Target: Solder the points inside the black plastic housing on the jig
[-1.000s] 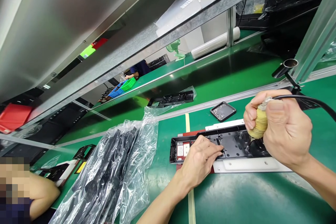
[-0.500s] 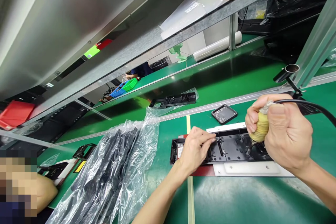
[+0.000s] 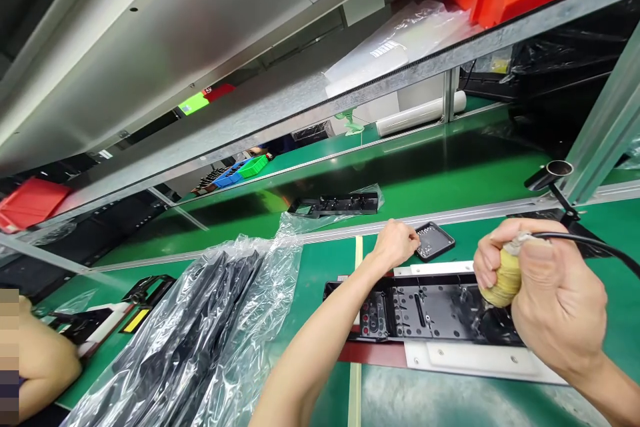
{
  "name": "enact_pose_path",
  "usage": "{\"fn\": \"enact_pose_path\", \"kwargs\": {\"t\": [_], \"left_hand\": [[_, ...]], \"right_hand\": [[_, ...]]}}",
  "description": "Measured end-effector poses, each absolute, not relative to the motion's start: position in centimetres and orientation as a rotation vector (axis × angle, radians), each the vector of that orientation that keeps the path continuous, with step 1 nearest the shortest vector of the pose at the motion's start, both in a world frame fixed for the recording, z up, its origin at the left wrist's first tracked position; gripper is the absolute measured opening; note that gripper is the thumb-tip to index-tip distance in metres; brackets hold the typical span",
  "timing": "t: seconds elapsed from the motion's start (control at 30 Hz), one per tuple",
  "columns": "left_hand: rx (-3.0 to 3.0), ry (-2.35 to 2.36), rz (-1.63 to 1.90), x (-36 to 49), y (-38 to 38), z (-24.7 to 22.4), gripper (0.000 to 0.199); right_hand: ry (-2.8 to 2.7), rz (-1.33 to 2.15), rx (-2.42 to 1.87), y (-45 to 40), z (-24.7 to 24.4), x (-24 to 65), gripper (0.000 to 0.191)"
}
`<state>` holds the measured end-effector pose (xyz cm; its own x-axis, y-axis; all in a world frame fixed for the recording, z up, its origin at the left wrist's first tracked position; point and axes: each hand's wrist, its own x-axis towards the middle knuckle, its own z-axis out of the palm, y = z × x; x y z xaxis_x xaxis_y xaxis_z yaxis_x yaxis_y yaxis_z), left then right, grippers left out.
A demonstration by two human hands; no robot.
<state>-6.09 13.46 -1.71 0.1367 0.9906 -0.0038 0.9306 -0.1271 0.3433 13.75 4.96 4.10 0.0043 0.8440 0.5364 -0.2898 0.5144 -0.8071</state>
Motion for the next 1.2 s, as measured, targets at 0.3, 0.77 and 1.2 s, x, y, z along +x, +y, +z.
{"fn": "enact_pose_path", "kwargs": {"t": [0.3,0.77,1.2], "left_hand": [[2.107,1.968,0.259,-3.8,14.2,-1.6,0.034],[1.955,1.759,0.711,-6.8,2.3,2.7,0.016],[2.149,1.556,0.81,-6.2,0.9,0.0,0.017]], "right_hand": [[-1.281,0.953,-0.54,4.8,3.7,14.0,0.017],[-1.283,0.999,-0.541,4.9,3.6,13.8,0.018],[-1.272,0.991,-0.506,4.9,4.0,13.6,0.019]]}}
